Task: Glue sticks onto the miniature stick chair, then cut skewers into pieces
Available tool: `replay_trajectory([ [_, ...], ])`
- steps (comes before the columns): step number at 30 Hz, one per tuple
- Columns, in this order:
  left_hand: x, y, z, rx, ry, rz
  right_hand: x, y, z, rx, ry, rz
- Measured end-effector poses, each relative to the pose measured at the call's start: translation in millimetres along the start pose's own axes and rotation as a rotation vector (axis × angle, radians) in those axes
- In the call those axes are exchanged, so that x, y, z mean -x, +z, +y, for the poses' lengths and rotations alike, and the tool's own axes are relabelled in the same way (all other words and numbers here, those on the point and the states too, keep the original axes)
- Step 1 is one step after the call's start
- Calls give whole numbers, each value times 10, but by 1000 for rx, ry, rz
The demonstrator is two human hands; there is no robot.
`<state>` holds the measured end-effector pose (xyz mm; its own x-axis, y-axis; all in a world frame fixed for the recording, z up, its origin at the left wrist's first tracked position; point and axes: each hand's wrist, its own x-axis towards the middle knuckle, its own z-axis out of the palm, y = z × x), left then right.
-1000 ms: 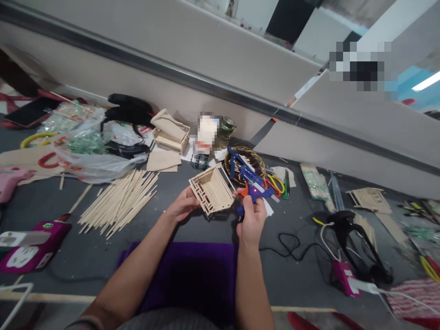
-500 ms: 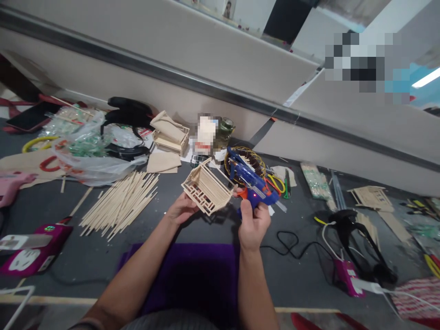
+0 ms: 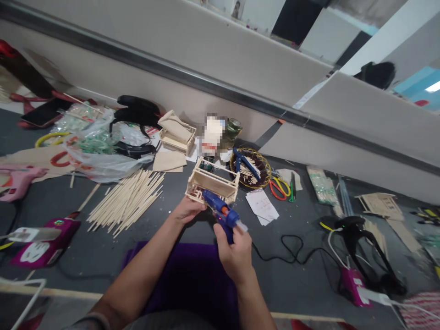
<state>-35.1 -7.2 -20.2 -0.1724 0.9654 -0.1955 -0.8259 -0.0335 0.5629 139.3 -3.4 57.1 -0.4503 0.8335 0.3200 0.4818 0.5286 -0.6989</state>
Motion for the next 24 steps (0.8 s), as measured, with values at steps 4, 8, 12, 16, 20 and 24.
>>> replay_trajectory([
  [4,1,-11,-15,-26,-3,3,-54,98,-50,-24,0,-59],
  [8,-1,-11,-15,-27,33,-8,-113,148,-106,-48,-20,-92],
  [12,0,-1,-4,-37,45,-22,-158,176,-141,-41,-37,-89],
  [16,4,-13,-5,-76,17,-21,-197,191,-182,-33,-35,-95],
  [20,8,-21,-7,-103,3,8,-229,205,-224,-25,-28,-101],
  [24,4,-16,-8,-88,30,-11,-248,223,-239,-31,-30,-103],
])
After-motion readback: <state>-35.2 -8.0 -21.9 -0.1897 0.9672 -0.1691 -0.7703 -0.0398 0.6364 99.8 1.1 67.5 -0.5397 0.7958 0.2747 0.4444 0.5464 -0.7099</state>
